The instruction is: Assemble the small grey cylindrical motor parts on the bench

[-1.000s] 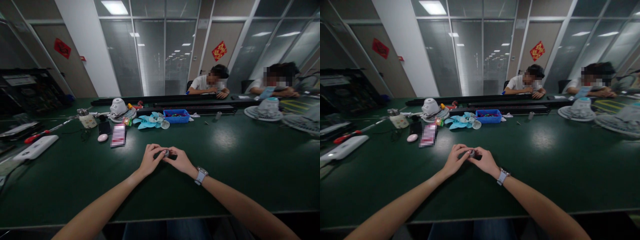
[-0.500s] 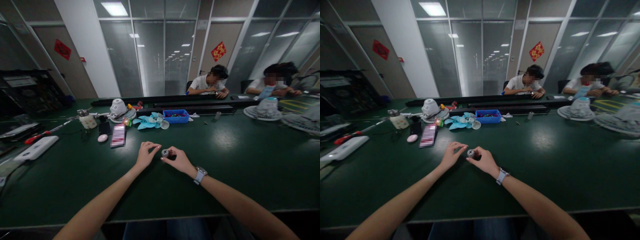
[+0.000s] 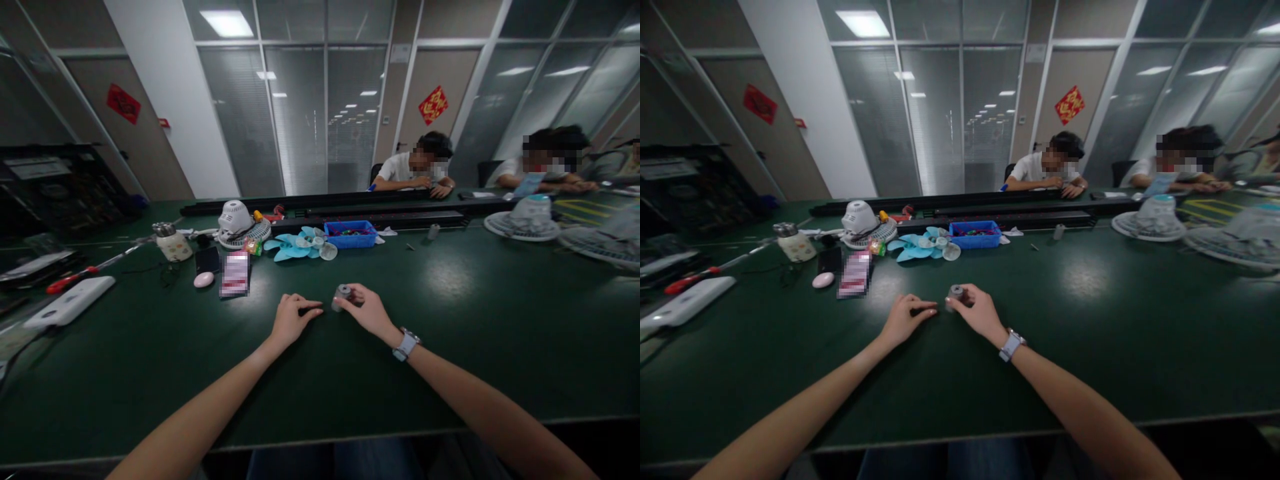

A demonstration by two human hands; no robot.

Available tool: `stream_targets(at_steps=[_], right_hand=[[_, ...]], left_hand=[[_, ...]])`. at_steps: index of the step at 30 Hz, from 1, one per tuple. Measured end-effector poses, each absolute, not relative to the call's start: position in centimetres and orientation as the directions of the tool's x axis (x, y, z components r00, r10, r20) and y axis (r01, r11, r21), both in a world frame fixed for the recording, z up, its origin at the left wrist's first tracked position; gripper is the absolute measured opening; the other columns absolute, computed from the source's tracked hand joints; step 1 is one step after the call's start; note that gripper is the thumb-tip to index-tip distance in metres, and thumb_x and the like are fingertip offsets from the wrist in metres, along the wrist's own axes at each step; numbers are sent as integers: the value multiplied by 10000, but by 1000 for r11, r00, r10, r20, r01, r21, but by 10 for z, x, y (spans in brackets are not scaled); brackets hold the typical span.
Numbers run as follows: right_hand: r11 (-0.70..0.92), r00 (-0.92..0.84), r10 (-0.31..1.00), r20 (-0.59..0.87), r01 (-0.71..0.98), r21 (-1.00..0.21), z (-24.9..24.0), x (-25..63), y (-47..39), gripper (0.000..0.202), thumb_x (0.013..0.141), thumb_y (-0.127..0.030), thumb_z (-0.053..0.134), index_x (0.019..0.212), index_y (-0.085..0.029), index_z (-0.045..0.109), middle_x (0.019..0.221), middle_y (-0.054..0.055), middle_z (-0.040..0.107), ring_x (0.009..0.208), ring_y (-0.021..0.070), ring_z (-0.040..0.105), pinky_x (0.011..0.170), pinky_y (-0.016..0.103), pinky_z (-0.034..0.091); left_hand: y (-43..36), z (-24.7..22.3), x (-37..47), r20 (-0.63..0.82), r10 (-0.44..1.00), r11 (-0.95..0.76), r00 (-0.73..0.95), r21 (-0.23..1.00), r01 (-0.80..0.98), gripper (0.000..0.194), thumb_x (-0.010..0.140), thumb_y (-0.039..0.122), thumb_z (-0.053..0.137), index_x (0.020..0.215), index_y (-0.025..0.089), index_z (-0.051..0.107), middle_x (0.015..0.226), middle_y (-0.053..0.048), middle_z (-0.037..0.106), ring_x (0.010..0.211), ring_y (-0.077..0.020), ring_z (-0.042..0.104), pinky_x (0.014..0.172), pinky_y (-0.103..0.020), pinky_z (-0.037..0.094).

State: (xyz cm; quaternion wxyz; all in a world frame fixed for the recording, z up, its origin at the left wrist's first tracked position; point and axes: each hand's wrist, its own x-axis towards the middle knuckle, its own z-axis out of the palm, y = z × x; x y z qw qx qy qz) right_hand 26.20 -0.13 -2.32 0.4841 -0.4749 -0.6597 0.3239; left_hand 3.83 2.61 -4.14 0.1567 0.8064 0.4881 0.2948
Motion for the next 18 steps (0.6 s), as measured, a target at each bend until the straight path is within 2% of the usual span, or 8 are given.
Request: stream_targets(at_steps=[2, 4, 8, 12, 18], right_hand=[[335, 62, 921, 385, 382, -861, -23, 287, 13, 375, 805, -420, 683, 1087, -178, 631, 1073, 100, 719, 936, 210, 694, 857, 365, 544], [300, 196, 868, 456, 525, -796, -24, 320, 28, 398, 817, -447, 652, 1112, -181, 629, 1065, 106, 721, 913, 225, 693, 839, 377, 535], [-1, 410, 776, 479, 760, -650, -34, 392, 50, 406, 858, -446, 566, 1157, -176, 616, 1008, 122, 727, 892, 255, 684, 792, 379, 505], [-179, 502, 729, 466, 796, -578, -43, 435, 56, 414, 872, -447, 523, 1138, -144, 617, 973, 154, 717, 890, 273, 673, 778, 376, 485], [-223, 507, 730, 459, 811, -542, -50, 446, 56, 400, 886, -427, 489, 1133, -131, 596, 955, 158, 702, 882, 272, 664, 800, 388, 480]], left_hand=[[24, -39, 39, 342, 875, -482, 342, 566, 669, 304, 917, 427, 549, 1096, 269, 737, 918, -60, 696, 886, -232, 547, 801, -376, 422], [23, -37, 40, 353, 880, -473, 319, 586, 658, 316, 951, 379, 484, 1095, 239, 728, 930, -59, 707, 877, -225, 563, 807, -375, 429], [20, -34, 42, 341, 897, -439, 282, 615, 655, 305, 952, 315, 453, 1044, 204, 722, 956, -58, 712, 875, -222, 588, 796, -361, 446], [20, -34, 43, 343, 898, -437, 276, 616, 655, 290, 940, 300, 454, 994, 202, 722, 947, -55, 713, 873, -221, 602, 792, -355, 457], [21, -34, 42, 341, 900, -433, 272, 615, 659, 280, 941, 290, 453, 981, 207, 717, 932, -48, 717, 855, -219, 611, 777, -351, 460]])
